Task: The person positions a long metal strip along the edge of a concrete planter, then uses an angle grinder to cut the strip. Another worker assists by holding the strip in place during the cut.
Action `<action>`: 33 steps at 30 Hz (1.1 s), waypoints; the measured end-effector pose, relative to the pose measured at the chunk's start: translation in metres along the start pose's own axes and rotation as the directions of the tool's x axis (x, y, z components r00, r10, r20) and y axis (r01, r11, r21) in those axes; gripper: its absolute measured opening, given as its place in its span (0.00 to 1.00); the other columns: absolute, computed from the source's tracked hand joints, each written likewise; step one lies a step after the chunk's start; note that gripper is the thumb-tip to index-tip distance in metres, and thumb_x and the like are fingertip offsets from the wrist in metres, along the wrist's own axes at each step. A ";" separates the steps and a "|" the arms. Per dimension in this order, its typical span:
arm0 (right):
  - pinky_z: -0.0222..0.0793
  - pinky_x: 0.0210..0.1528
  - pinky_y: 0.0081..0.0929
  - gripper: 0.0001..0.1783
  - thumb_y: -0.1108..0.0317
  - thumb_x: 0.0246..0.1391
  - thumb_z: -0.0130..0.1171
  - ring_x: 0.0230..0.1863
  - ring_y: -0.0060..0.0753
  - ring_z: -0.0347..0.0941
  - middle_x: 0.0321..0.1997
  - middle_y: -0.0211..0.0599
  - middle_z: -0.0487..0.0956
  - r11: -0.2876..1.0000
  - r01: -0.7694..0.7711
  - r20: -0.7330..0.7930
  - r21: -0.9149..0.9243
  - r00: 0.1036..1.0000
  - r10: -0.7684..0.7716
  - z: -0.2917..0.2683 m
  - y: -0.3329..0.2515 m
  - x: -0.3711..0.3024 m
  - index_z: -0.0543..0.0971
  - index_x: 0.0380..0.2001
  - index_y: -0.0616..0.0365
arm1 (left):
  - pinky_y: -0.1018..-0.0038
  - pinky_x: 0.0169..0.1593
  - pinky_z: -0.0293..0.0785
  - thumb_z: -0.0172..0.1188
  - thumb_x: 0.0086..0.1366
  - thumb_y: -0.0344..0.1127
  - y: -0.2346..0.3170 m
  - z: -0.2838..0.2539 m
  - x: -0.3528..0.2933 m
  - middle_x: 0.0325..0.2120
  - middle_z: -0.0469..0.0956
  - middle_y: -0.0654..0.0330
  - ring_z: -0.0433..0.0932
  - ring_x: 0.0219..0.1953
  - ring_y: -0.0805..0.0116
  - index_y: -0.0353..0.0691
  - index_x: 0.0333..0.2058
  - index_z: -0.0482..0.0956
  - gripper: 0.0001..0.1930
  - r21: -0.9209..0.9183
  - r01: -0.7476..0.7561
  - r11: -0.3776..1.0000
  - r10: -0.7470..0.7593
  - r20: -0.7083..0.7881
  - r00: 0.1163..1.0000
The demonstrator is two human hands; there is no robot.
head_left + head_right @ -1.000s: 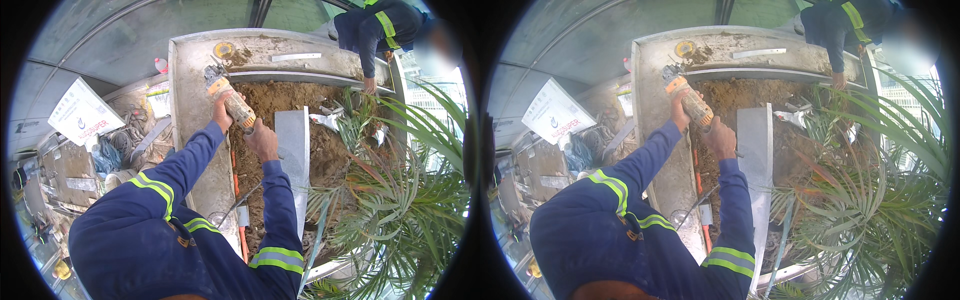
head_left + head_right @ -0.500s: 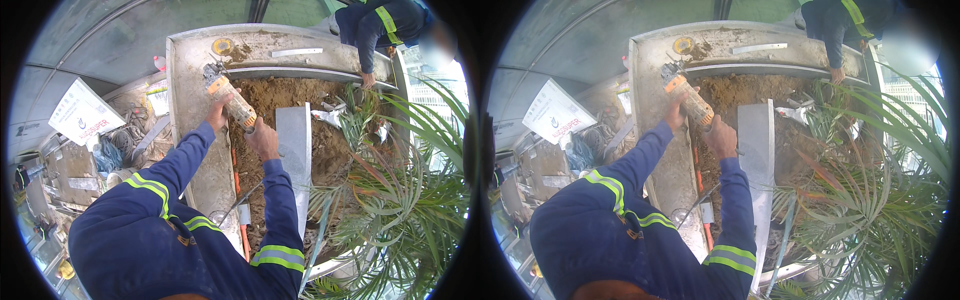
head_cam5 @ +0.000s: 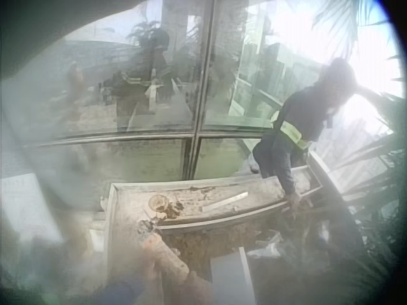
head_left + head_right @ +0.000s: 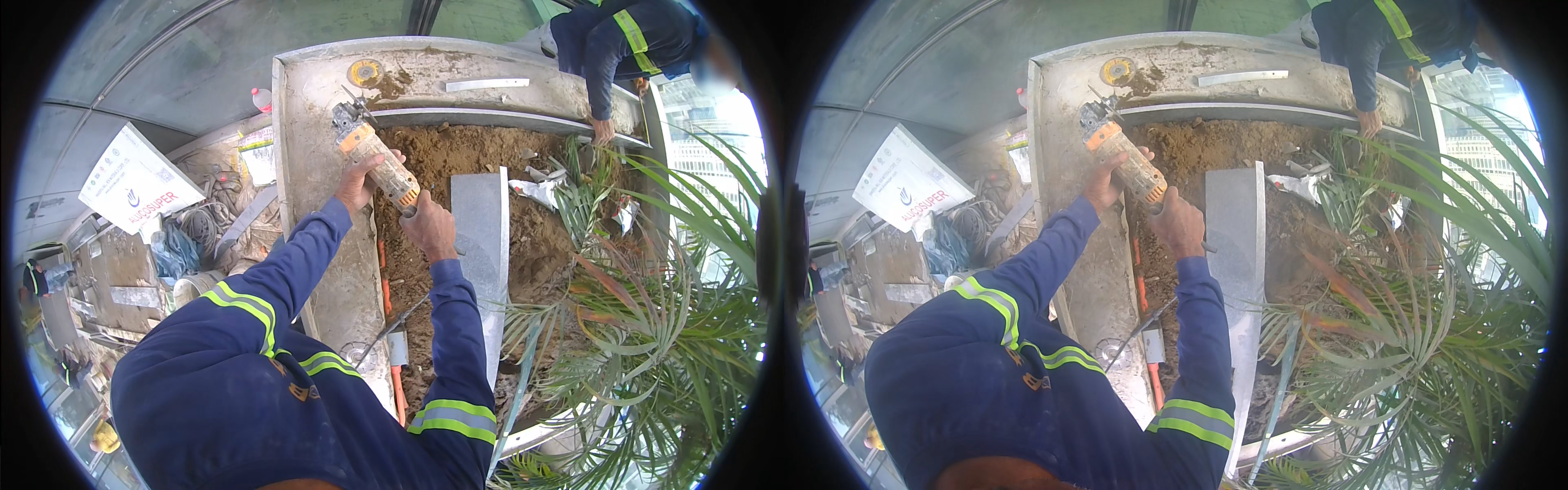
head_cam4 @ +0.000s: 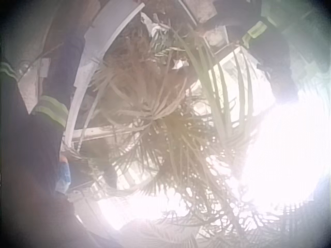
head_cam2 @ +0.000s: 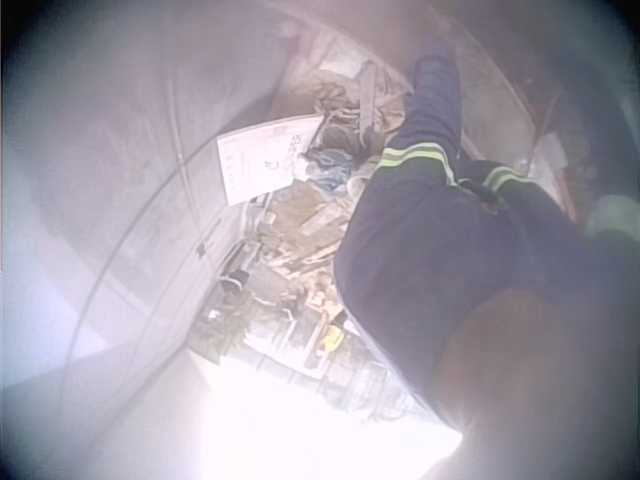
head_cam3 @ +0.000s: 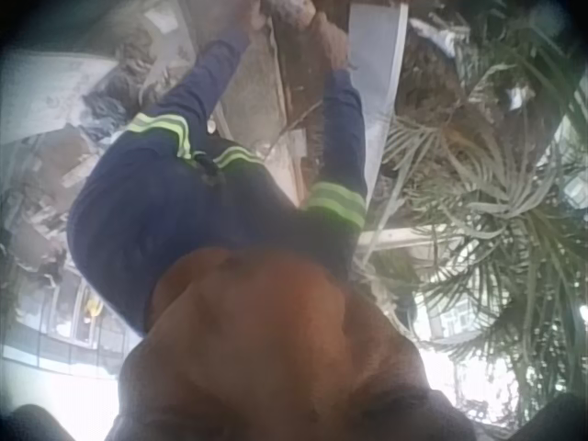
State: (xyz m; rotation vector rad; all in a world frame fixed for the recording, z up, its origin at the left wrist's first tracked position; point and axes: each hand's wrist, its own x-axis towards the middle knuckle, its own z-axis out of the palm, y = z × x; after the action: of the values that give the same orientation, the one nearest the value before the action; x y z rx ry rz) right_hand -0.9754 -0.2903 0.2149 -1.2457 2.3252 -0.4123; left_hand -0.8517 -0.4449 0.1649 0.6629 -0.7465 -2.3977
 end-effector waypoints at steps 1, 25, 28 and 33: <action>0.77 0.37 0.57 0.17 0.61 0.47 0.64 0.31 0.63 0.82 0.28 0.57 0.83 1.000 -0.001 0.000 0.000 1.000 0.001 0.000 0.001 0.000 0.72 0.36 0.59 | 0.55 0.65 0.74 0.65 0.66 0.43 0.000 0.003 -0.001 0.56 0.78 0.45 0.77 0.60 0.52 0.30 0.60 0.71 0.29 -0.008 -0.002 1.000 0.002 -0.014 1.000; 0.77 0.36 0.55 0.17 0.60 0.47 0.65 0.31 0.60 0.82 0.28 0.54 0.83 1.000 0.023 -0.024 -0.004 0.999 -0.023 0.001 0.002 0.001 0.72 0.35 0.59 | 0.54 0.64 0.74 0.63 0.67 0.42 -0.001 0.002 -0.001 0.53 0.79 0.45 0.78 0.59 0.52 0.30 0.56 0.74 0.25 -0.011 0.005 1.000 -0.005 -0.020 1.000; 0.77 0.34 0.54 0.17 0.60 0.48 0.65 0.29 0.59 0.82 0.26 0.53 0.83 0.999 0.045 -0.044 0.008 0.998 -0.045 0.001 -0.002 -0.005 0.72 0.34 0.59 | 0.53 0.65 0.74 0.63 0.67 0.41 0.007 0.007 -0.008 0.53 0.79 0.46 0.76 0.61 0.52 0.30 0.56 0.73 0.25 -0.014 -0.030 0.999 0.030 -0.015 0.999; 0.77 0.32 0.53 0.15 0.60 0.49 0.64 0.26 0.58 0.82 0.24 0.52 0.82 0.995 0.100 -0.056 -0.004 0.993 -0.101 0.001 -0.009 -0.005 0.73 0.33 0.59 | 0.51 0.66 0.73 0.63 0.67 0.41 0.014 0.005 -0.017 0.52 0.78 0.48 0.74 0.63 0.51 0.31 0.57 0.72 0.25 -0.028 -0.061 0.998 0.060 -0.025 0.998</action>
State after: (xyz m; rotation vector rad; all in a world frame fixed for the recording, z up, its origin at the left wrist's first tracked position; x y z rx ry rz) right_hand -0.9660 -0.2915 0.2195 -1.3728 2.3162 -0.4854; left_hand -0.8376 -0.4430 0.1823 0.6481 -0.7108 -2.3370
